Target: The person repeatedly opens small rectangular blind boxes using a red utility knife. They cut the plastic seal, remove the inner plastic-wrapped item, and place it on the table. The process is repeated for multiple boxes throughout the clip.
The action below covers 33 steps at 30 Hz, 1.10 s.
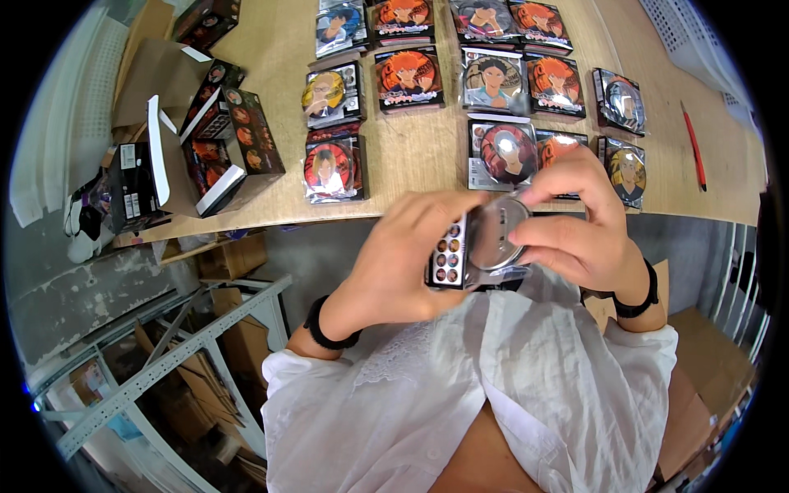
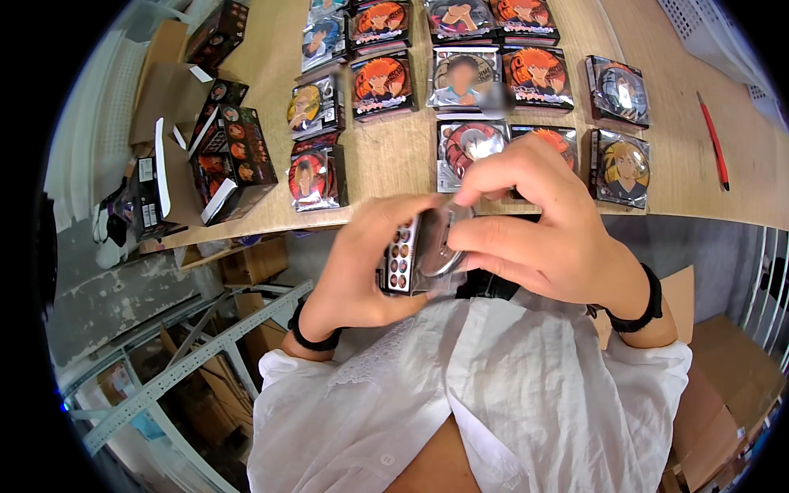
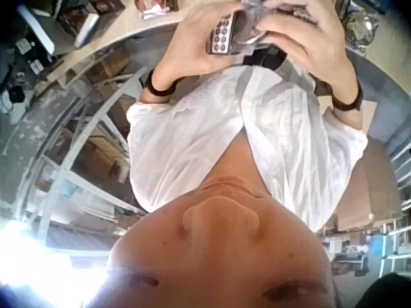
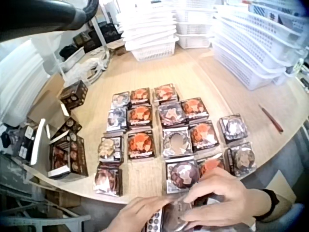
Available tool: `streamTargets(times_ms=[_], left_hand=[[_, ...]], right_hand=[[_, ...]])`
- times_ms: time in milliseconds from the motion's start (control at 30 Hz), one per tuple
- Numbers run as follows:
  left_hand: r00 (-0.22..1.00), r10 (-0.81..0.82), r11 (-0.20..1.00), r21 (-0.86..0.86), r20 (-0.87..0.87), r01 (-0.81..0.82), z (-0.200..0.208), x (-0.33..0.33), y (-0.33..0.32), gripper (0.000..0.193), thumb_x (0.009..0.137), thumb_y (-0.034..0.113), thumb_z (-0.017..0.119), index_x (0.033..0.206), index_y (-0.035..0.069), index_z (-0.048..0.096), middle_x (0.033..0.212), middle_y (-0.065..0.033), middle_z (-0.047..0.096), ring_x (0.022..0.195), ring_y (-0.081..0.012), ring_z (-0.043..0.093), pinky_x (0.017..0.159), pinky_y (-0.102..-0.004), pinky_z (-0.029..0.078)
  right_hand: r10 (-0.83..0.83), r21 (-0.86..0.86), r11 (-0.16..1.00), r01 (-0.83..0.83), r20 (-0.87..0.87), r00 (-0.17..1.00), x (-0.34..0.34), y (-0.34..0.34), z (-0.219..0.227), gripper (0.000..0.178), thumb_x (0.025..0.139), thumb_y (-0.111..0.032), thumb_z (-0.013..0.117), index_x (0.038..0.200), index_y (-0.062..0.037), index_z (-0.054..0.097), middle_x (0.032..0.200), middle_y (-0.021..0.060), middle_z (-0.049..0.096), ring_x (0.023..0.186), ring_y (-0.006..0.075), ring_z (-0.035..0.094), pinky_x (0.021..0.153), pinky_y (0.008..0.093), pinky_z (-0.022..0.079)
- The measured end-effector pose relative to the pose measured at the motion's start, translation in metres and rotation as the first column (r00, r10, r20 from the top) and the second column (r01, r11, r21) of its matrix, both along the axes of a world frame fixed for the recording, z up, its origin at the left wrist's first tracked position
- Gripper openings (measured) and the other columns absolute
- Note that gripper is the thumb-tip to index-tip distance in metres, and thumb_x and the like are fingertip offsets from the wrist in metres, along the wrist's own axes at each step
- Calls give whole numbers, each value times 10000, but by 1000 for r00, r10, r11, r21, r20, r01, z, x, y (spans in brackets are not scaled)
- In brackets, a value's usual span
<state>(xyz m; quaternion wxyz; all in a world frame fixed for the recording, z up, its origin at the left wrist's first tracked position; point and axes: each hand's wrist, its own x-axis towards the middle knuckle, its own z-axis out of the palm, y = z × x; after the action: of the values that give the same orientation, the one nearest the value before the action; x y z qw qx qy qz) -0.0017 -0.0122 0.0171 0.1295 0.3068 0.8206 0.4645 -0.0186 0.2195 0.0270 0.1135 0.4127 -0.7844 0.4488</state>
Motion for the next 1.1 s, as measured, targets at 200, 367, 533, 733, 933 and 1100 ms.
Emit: streamTargets(times_ms=[200, 367, 533, 733, 933, 1100], left_hand=[[875, -280, 922, 366, 395, 130, -22, 11, -3, 705, 694, 127, 637, 1334, -17, 379, 1221, -190, 501, 1099, -323, 518, 928, -380, 403], [865, -366, 802, 588, 342, 107, -32, 16, -10, 733, 853, 495, 573, 1322, -41, 399, 1107, -146, 573, 1005, -227, 551, 874, -345, 425], [833, -214, 783, 599, 511, -166, -33, 23, -12, 690, 845, 584, 549, 1085, -63, 556, 849, -57, 581, 752, -115, 510, 638, -262, 429], [800, -254, 811, 570, 544, -130, -27, 18, -15, 719, 716, 590, 684, 1026, -44, 545, 922, -60, 555, 798, -130, 501, 697, -268, 418], [624, -315, 824, 532, 715, -193, -12, 11, -13, 946, 525, 538, 860, 1190, -24, 492, 1079, -62, 561, 961, -127, 521, 858, -270, 421], [566, -384, 829, 542, 730, -137, -15, 8, -15, 1062, 441, 485, 915, 1248, -26, 452, 1133, -71, 554, 998, -134, 524, 903, -279, 413]], right_hand=[[63, 30, 997, -72, 228, 972, -1, -13, 5, 272, 689, -53, 738, 907, -23, 578, 750, 105, 576, 606, 275, 559, 533, 341, 431], [24, 29, 999, -35, 322, 946, 3, -30, 19, 220, 744, -25, 704, 943, -11, 611, 729, 91, 583, 577, 226, 563, 512, 307, 424], [57, 40, 996, -81, 411, 910, -7, -39, 24, 263, 780, 17, 642, 1043, 2, 638, 751, 116, 599, 597, 194, 563, 538, 272, 421], [75, -123, 992, -14, 503, 861, -2, -35, 19, 221, 786, 50, 615, 1000, 9, 649, 822, 107, 641, 654, 175, 590, 599, 252, 449], [110, -127, 990, -60, 431, 896, -6, -33, 13, 200, 787, 56, 611, 981, 32, 649, 824, 113, 623, 680, 166, 574, 615, 249, 435], [138, -163, 984, -76, 412, 901, -7, -36, 12, 208, 770, 64, 624, 969, 19, 665, 793, 96, 650, 691, 187, 599, 621, 267, 446]])
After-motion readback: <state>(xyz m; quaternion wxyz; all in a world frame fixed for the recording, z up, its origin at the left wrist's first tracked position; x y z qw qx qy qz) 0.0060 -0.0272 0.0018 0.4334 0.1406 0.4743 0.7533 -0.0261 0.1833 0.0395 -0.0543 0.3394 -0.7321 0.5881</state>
